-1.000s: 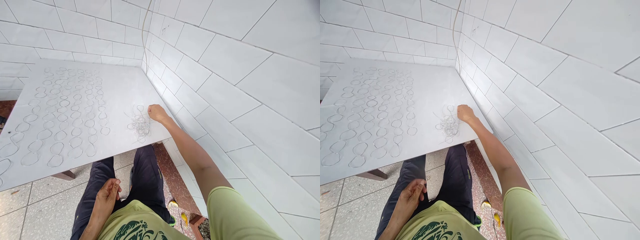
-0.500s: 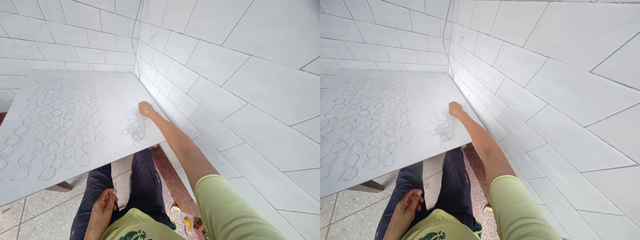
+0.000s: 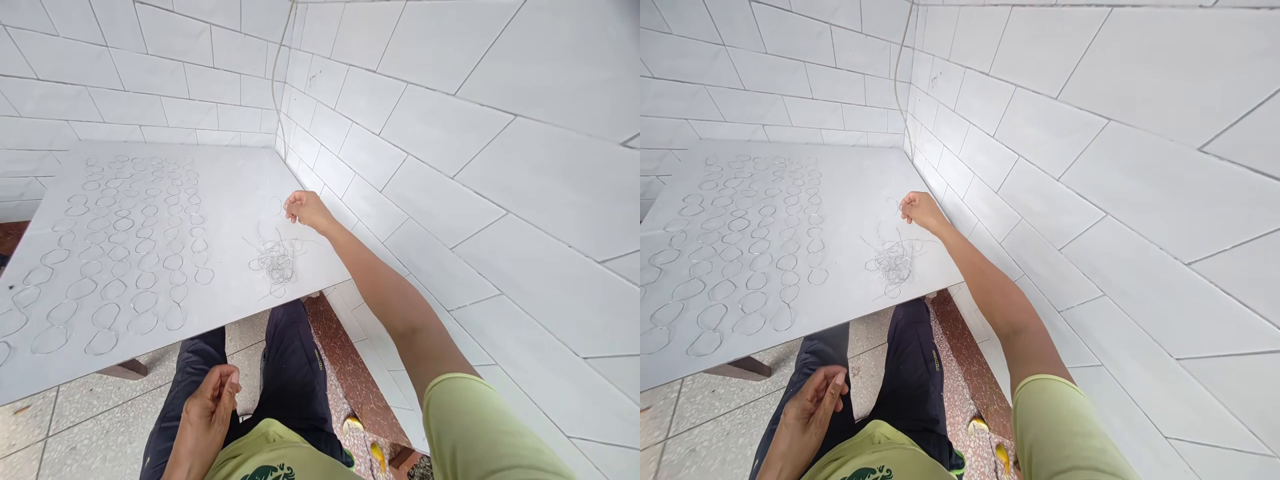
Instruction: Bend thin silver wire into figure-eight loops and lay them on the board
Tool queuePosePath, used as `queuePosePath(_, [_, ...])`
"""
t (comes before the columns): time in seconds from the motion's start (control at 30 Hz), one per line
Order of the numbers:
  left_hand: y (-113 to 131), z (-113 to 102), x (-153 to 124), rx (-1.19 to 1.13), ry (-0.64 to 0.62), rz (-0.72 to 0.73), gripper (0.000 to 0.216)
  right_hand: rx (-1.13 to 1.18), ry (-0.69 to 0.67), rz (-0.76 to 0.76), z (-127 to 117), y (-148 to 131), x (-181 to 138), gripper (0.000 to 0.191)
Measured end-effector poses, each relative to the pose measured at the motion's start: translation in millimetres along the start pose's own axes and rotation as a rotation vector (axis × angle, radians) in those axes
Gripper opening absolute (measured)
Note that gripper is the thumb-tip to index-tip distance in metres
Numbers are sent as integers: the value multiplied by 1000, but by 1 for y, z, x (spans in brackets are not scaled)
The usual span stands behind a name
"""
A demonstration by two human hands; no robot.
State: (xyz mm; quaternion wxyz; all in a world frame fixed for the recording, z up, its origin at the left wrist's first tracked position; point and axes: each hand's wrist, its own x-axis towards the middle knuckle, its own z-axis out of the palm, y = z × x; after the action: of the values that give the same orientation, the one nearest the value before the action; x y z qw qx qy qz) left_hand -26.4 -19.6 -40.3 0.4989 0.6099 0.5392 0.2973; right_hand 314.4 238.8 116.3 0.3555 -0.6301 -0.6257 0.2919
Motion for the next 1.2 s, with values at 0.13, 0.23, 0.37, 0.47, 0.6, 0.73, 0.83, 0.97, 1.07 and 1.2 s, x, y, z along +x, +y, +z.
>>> queuePosePath(0.13, [64, -22, 12, 34, 204, 69, 41, 316, -290, -40, 13, -24, -56, 12])
queuePosePath(0.23, [104, -33, 31, 105, 387, 217, 52, 407, -483, -1, 34, -40, -97, 21])
queuePosePath(0.37, [127, -34, 54, -96, 289, 329, 64, 503, -693, 27, 61, -51, -128, 24])
queuePosePath(0.47, [127, -30, 59, -305, 90, 224, 45, 576, -793, 56, 73, -49, -134, 24])
queuePosePath(0.6, [117, -29, 56, -452, -14, 85, 29, 659, -866, 108, 82, -38, -134, 26])
queuePosePath(0.73, [106, -29, 54, -510, -111, 25, 25, 703, -950, 148, 90, -24, -136, 28])
queuePosePath(0.83, [101, -29, 54, -497, -132, 8, 21, 718, -991, 136, 96, -15, -138, 28])
queuePosePath(0.97, [100, -30, 52, -444, -169, 8, 18, 725, -1047, 109, 96, -10, -137, 26])
queuePosePath(1.07, [101, -31, 49, -438, -196, 30, 20, 747, -1086, 111, 93, -10, -137, 25])
queuePosePath(1.2, [103, -30, 44, -548, -107, 53, 23, 892, -1057, 100, 97, -6, -147, 32])
